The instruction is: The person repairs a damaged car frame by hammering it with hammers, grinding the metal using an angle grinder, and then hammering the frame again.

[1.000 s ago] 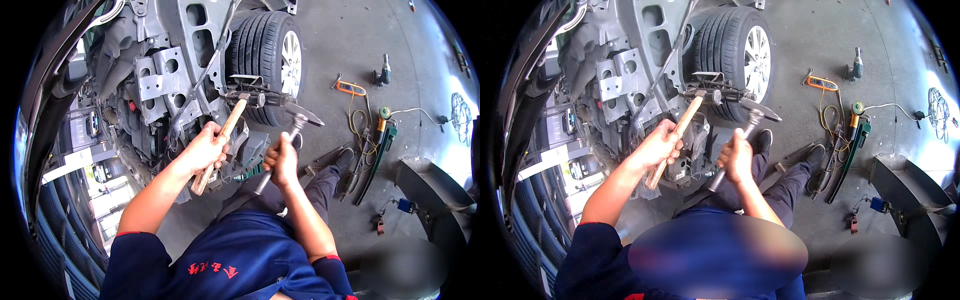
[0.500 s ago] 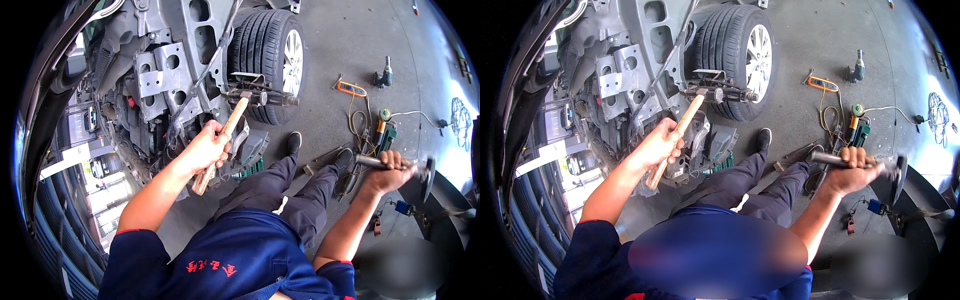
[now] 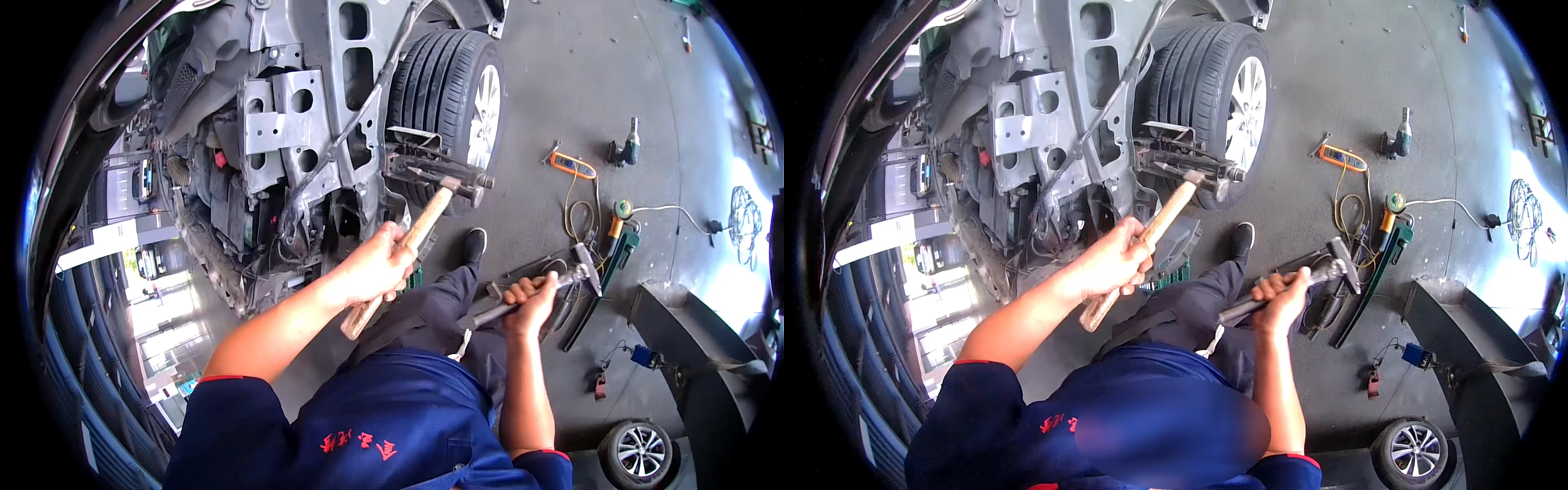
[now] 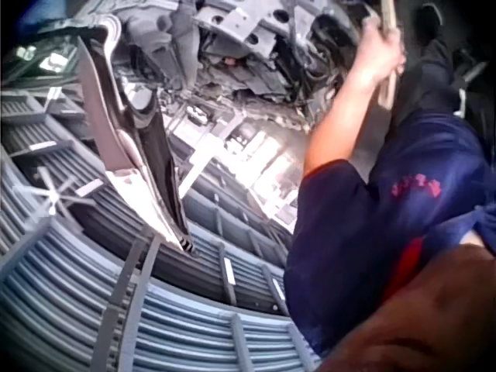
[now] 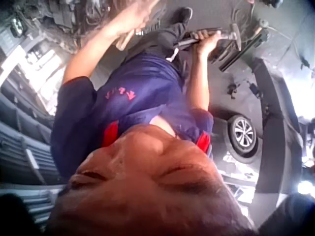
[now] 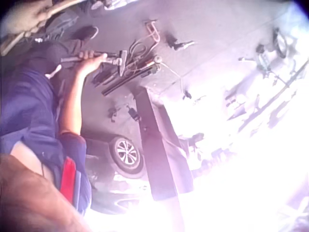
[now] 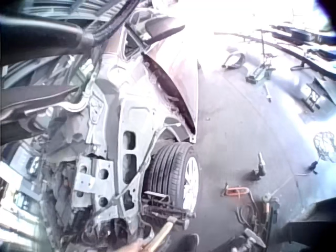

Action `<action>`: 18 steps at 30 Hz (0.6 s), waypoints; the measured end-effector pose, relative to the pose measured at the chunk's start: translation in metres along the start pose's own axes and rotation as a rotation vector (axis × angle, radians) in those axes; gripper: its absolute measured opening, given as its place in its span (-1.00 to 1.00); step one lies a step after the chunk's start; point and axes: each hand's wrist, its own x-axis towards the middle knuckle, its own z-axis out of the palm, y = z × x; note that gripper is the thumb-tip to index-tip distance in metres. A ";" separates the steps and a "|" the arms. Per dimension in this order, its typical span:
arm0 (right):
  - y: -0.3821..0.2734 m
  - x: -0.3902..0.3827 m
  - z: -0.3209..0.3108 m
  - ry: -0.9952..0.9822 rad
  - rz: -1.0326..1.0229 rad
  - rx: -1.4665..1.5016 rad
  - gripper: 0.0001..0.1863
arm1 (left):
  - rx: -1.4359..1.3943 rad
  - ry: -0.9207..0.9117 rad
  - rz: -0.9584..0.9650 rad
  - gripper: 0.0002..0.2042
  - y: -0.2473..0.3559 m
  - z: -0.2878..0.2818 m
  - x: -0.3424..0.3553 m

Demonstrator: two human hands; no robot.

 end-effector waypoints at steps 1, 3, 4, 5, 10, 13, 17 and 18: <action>-0.006 -0.001 -0.005 0.008 -0.023 0.030 -0.54 | -0.032 0.009 -0.012 -0.79 -0.010 -0.001 -0.001; -0.006 0.003 -0.004 0.041 -0.015 0.018 -0.55 | -0.073 0.062 -0.018 -0.81 -0.013 -0.010 -0.002; -0.001 0.002 -0.002 0.016 0.029 -0.018 -0.56 | -0.113 0.072 -0.034 -0.83 -0.016 -0.014 -0.002; 0.006 0.000 0.002 -0.011 0.075 -0.053 -0.56 | -0.129 0.091 -0.022 -0.83 -0.021 -0.020 0.001; 0.062 -0.012 0.048 -0.184 0.263 -0.152 -0.53 | -0.047 0.130 -0.065 -0.84 -0.020 -0.037 0.006; 0.102 -0.017 0.080 -0.306 0.269 -0.199 -0.53 | -0.007 0.153 -0.072 -0.85 -0.014 -0.032 0.005; 0.102 -0.021 0.088 -0.388 0.372 -0.230 -0.54 | -0.023 0.147 -0.061 -0.85 -0.017 -0.036 0.008; 0.084 -0.019 0.080 -0.370 0.343 -0.273 -0.53 | -0.035 0.129 -0.058 -0.81 -0.021 -0.042 0.009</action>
